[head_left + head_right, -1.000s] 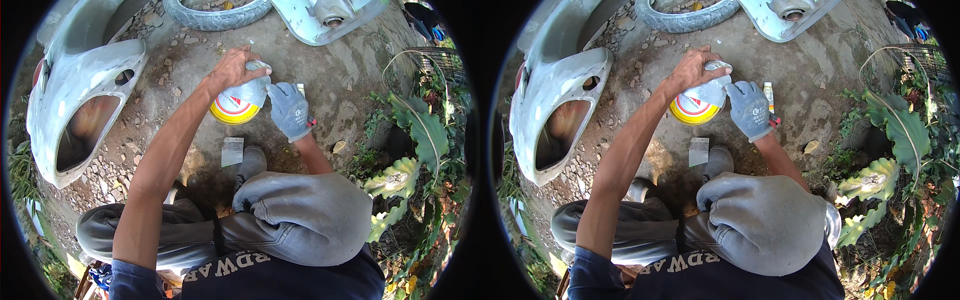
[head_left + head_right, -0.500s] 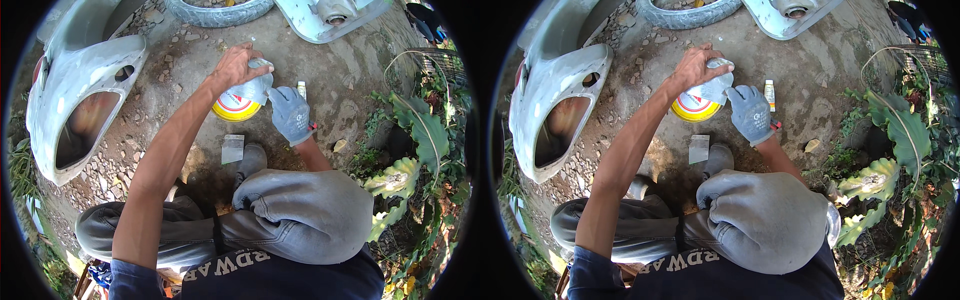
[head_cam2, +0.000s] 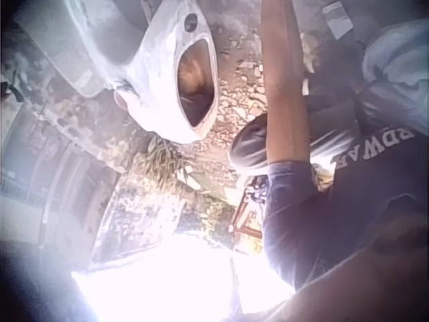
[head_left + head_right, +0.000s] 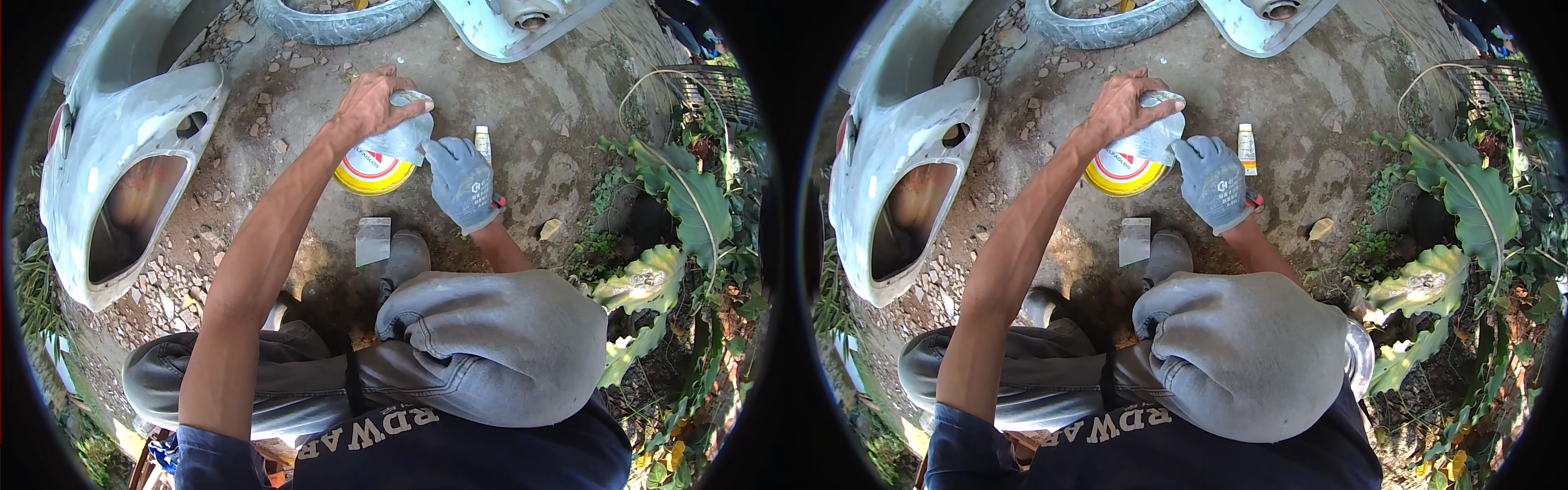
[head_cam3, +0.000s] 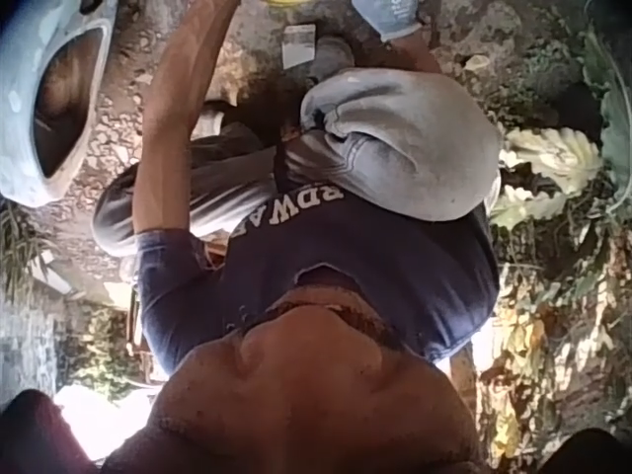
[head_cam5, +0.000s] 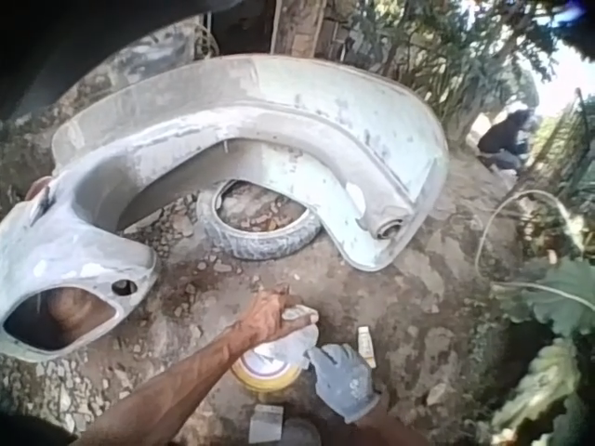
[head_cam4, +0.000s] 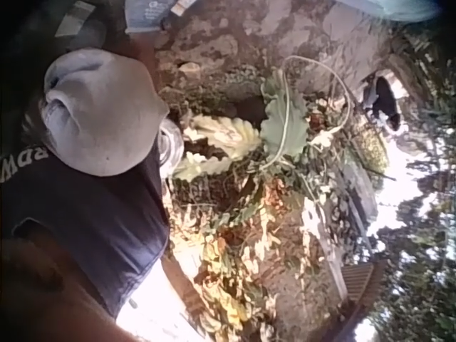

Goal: Apply and smooth body filler on a motorcycle frame part using a spreader and sandpaper.

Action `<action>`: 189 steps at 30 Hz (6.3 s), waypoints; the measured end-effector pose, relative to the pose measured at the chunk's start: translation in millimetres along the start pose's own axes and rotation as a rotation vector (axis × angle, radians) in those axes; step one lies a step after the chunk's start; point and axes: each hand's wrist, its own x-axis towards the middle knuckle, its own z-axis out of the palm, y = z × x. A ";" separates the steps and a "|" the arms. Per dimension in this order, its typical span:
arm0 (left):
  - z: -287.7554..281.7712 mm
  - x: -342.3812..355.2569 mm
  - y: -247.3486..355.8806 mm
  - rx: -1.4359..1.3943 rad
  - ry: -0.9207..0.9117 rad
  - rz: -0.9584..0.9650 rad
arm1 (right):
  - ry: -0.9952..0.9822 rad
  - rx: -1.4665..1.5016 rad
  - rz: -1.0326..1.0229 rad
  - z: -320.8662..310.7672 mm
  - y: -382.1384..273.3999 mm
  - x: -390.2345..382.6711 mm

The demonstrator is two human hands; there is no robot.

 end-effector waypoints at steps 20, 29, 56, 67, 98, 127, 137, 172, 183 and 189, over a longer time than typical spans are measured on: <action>13.3 -2.9 -12.8 0.126 0.117 0.068 | 0.075 0.087 0.065 6.7 -13.9 -6.8; 6.1 -2.6 -7.1 0.071 0.088 0.033 | 0.084 0.041 0.046 5.3 -7.8 0.5; 7.2 0.2 -1.4 0.050 0.050 0.030 | 0.117 0.332 0.317 -2.6 22.5 24.0; 9.2 -4.3 -2.9 0.032 0.010 -0.047 | 0.172 0.314 0.236 15.9 17.2 8.6; 13.0 -15.1 9.9 0.111 0.166 -0.153 | 0.155 0.219 0.150 11.0 8.2 14.3; 13.4 -22.2 15.4 0.107 0.259 -0.229 | 0.236 0.033 0.141 25.2 -1.1 2.2; 14.8 -29.3 23.1 0.084 0.290 -0.279 | 0.327 0.074 0.242 36.3 -14.2 -15.9; 27.7 -72.8 37.6 0.120 0.712 -0.417 | 0.228 0.154 0.121 20.2 8.0 9.3; 28.1 -77.4 39.9 0.092 0.688 -0.403 | 0.332 0.214 0.219 8.5 12.2 -1.0; 34.5 -75.8 40.3 0.136 0.748 -0.447 | 0.205 0.087 0.087 8.3 4.6 -2.5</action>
